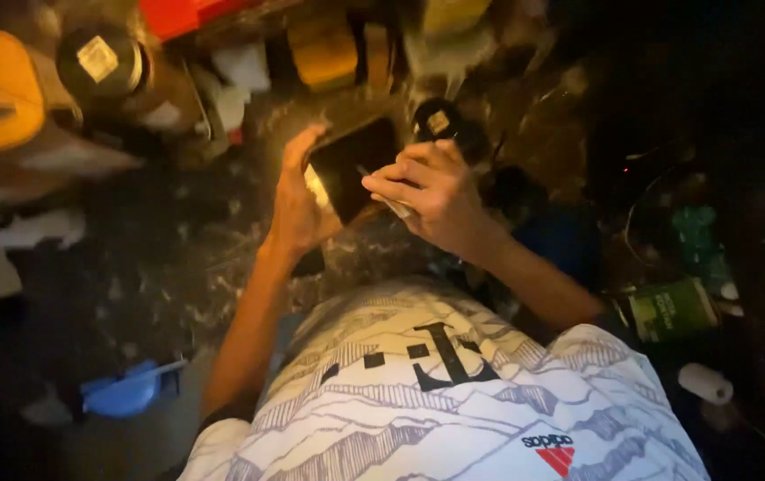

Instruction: Weighing and adjusting coffee grounds in a portafilter using a scale and spoon to prepare for espresso brewing.

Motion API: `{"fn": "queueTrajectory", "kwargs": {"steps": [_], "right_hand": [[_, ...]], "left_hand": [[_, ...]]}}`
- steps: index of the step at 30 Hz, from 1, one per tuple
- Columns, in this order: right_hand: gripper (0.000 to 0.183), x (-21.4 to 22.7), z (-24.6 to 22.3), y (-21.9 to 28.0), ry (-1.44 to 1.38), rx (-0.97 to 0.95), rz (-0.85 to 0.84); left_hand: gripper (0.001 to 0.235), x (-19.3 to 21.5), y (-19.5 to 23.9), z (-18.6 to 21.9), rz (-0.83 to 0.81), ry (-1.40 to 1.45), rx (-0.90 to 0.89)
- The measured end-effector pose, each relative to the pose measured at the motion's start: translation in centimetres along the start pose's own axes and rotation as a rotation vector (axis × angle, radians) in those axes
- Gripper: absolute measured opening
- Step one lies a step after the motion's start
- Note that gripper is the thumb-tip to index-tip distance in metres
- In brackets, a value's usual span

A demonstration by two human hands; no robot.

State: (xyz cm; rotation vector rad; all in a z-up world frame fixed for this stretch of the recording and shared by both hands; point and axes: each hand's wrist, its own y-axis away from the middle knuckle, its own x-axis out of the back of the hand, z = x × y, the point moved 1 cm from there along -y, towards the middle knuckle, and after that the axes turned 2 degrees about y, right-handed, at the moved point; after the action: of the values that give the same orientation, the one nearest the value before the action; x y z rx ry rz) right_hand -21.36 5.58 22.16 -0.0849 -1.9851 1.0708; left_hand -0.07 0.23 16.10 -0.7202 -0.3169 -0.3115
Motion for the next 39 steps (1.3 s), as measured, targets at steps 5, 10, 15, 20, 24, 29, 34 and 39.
{"fn": "queueTrajectory", "kwargs": {"steps": [5, 10, 15, 20, 24, 29, 34, 39], "right_hand": [[0.017, 0.7, 0.0, 1.0, -0.082, -0.004, -0.112], [0.013, -0.2, 1.1, 1.5, -0.001, 0.024, -0.01], [0.019, 0.3, 1.8, 2.4, -0.051, 0.001, 0.056], [0.014, -1.0, 3.1, 4.0, 0.144, -0.119, 0.074], [0.013, -2.3, 2.5, 5.8, 0.008, -0.333, 0.031], [0.017, -4.1, -1.8, 5.3, -0.113, -0.393, 0.032], [0.024, -6.1, -3.6, 4.1, -0.132, -0.395, 0.028], [0.017, -6.2, -2.1, 3.4, -0.385, -0.74, 0.069]], "left_hand": [[0.105, -0.1, 1.3, -0.6, 0.01, -0.01, 0.008], [0.1, -0.1, 1.2, -0.2, -0.035, -0.032, -0.075], [0.106, 0.0, 0.1, -0.5, -0.034, -0.057, -0.058], [0.105, -0.8, 0.3, -1.4, -0.04, -0.084, -0.057], [0.105, -1.8, 0.8, -1.5, -0.066, -0.13, -0.05], [0.107, -1.9, 0.7, -0.7, -0.078, -0.181, -0.036], [0.11, -0.7, 2.1, -1.7, -0.04, -0.319, 0.079], [0.09, 1.4, 1.6, 0.4, 0.156, -0.342, 0.112]]}}
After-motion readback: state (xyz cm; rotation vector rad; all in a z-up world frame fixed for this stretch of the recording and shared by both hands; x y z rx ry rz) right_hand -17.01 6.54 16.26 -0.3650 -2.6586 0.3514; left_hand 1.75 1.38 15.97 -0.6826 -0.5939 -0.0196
